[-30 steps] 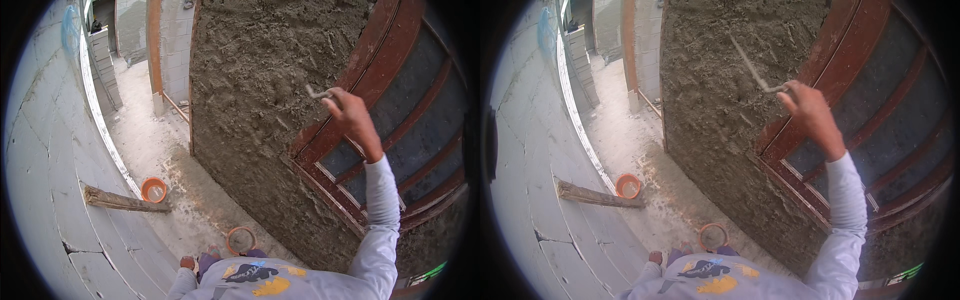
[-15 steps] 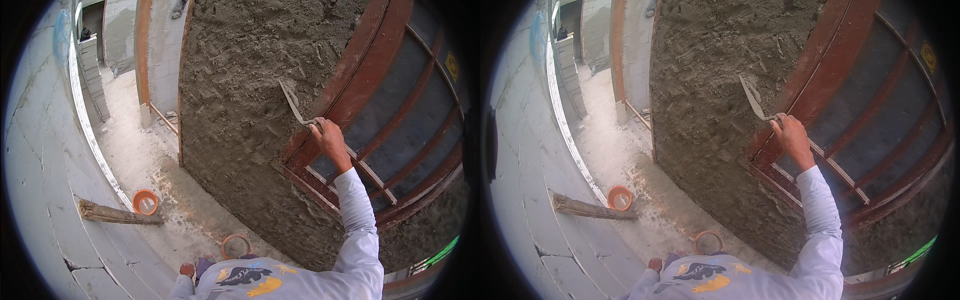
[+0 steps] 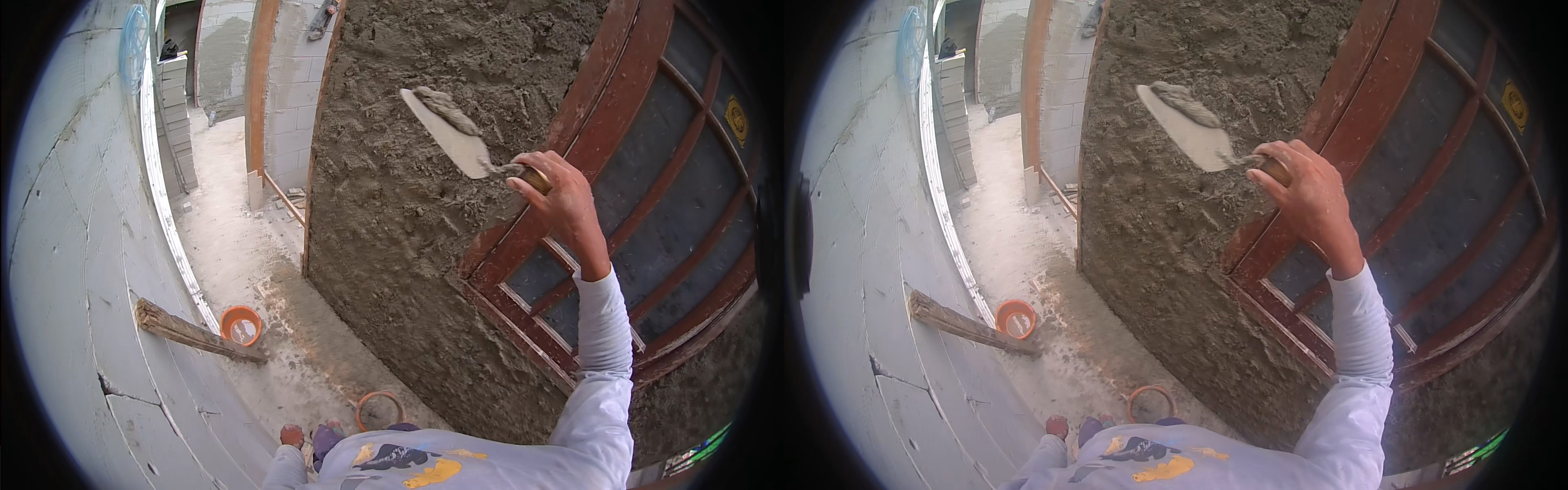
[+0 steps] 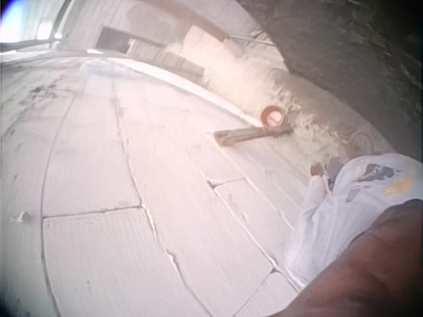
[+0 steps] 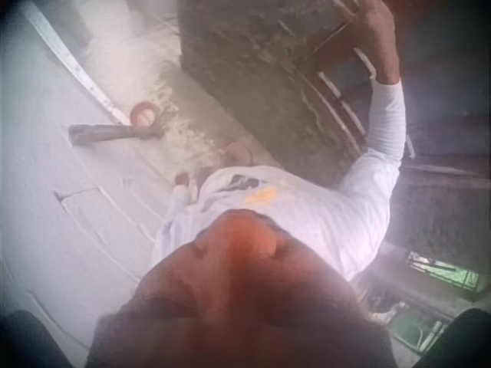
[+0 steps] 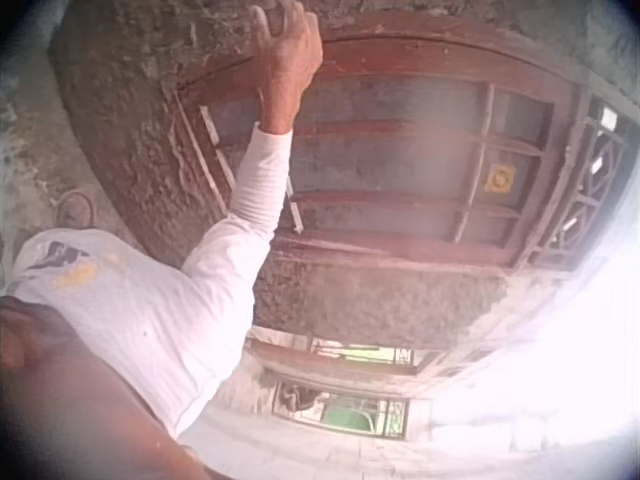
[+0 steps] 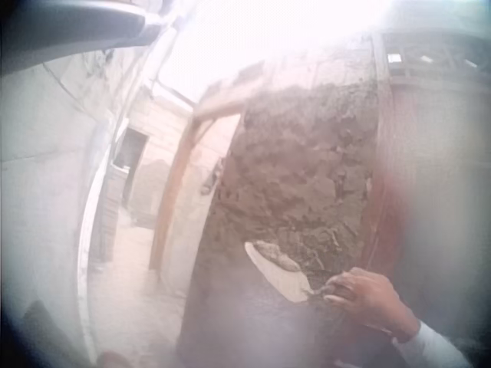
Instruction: The person scoops wet cement from an orange basin with a trowel and applies it to a wall section next to a metal gate. After spreading the cement, the person uses a long wooden plank to level and smooth the surface.
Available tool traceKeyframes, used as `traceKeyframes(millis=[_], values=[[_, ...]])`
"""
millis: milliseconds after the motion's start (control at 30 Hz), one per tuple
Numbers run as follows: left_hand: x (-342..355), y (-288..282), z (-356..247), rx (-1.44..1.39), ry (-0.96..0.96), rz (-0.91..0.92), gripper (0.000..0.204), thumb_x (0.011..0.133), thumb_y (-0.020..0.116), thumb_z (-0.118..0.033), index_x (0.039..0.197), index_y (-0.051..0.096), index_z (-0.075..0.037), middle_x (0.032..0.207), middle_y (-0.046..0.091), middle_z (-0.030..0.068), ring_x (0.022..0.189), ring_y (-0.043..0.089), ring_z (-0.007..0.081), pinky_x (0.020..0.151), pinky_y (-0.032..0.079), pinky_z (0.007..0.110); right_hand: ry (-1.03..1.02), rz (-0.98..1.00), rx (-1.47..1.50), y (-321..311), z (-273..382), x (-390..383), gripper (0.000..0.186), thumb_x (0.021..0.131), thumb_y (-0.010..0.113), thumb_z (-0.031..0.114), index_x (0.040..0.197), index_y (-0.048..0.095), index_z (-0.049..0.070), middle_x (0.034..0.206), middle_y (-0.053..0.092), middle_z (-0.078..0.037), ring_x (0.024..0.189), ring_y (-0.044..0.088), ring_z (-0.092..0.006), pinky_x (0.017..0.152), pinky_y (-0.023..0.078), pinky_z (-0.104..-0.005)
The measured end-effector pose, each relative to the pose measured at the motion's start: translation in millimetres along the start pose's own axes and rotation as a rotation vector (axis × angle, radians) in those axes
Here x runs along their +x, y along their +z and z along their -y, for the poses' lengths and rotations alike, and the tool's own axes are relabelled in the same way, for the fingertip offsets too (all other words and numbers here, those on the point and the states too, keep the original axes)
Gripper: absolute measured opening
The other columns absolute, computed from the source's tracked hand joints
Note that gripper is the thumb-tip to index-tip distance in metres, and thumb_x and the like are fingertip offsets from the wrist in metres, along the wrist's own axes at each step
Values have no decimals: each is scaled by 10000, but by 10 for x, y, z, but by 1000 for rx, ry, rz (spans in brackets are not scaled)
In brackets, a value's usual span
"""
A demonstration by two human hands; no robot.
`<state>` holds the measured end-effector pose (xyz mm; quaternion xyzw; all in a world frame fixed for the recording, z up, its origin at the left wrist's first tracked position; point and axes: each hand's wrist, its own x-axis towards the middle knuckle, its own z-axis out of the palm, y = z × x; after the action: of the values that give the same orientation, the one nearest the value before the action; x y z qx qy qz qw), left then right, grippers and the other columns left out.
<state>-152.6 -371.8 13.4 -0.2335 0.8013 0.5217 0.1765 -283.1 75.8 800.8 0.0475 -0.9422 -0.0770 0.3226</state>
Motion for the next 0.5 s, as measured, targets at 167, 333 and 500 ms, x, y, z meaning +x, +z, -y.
traceKeyframes(millis=[167,333,500], values=[[-478,340,-115,-129,35,-33,161,992,674,-183,949,704,-32,843,755,106,787,735,233,728,577,362,-174,465,913,338,564,374,480,1011,765,440,1252,741,25,899,696,-37,758,669,-139,667,545,-317],[-1159,585,95,-30,24,-131,250,1002,647,-255,990,759,-33,902,780,169,863,758,295,816,591,399,46,572,640,711,-223,681,451,1111,614,404,1301,713,6,905,734,-81,729,680,-159,640,571,-370],[-1873,473,923,480,25,104,383,1038,541,-335,1026,805,-58,1012,802,182,996,760,350,930,581,468,202,-361,596,511,-599,47,432,1091,649,411,1360,683,74,962,773,-169,812,724,-280,789,567,-393]])
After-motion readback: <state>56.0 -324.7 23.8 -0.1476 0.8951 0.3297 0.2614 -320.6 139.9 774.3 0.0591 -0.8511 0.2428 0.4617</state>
